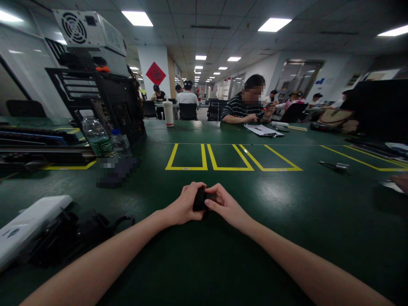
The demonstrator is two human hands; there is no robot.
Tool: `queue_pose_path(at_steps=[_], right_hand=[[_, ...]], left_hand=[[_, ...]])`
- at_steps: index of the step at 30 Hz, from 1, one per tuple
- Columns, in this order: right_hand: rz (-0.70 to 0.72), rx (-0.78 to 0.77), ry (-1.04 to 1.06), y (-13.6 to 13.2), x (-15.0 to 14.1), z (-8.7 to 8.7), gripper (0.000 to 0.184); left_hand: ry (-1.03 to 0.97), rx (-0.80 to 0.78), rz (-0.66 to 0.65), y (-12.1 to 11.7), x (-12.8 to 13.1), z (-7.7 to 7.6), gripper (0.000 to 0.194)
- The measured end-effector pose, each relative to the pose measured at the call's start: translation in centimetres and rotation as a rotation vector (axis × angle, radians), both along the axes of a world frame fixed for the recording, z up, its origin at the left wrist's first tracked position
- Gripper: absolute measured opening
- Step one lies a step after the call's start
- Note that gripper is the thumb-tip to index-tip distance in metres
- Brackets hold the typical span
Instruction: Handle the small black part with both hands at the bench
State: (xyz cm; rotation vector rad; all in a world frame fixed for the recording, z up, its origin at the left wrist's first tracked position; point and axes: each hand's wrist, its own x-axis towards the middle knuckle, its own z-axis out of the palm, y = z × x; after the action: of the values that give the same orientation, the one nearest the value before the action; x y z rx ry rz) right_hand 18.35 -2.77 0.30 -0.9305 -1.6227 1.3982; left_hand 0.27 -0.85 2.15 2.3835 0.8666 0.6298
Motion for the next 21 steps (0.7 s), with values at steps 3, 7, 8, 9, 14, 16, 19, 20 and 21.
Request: queue_pose_path(at_steps=[3,7,8,9,14,16,19,20,21], right_hand=[[-0.024,-0.014,-0.026,0.07,0.04,0.07,0.025],[-0.014,-0.020,-0.044,0.19,0.13,0.04,0.029],[0.000,-0.014,-0.035,0.18,0.15,0.00,0.030],[0.010,-0.004,-0.023,0.17,0.16,-0.06,0.030],[0.002,0.019,0.025,0.01,0.02,-0.23,0.024],[-0.012,0.022,0.020,0.00,-0.03,-0.12,0.022],[-0.037,-0.013,-0.013,0.06,-0.02,0.13,0.027],[-0.039,-0.029,-0.023,0.11,0.01,0.17,0.029],[-0.037,-0.039,-0.026,0.15,0.04,0.17,0.030]], left_hand=[[-0.008,-0.006,0.004,0.00,-0.01,-0.01,0.061],[-0.010,-0.003,0.007,0.12,-0.03,-0.27,0.060],[-0.008,0.002,0.007,0.17,-0.03,-0.36,0.061],[-0.006,0.005,0.006,0.21,-0.03,-0.46,0.062],[-0.006,0.006,0.026,0.31,0.09,-0.68,0.064],[-0.007,0.005,0.022,0.26,0.13,-0.57,0.063],[-0.003,-0.009,0.013,0.14,0.10,-0.30,0.061],[-0.002,-0.011,0.011,0.10,0.07,-0.23,0.061],[-0.001,-0.011,0.010,0.08,0.03,-0.17,0.061]])
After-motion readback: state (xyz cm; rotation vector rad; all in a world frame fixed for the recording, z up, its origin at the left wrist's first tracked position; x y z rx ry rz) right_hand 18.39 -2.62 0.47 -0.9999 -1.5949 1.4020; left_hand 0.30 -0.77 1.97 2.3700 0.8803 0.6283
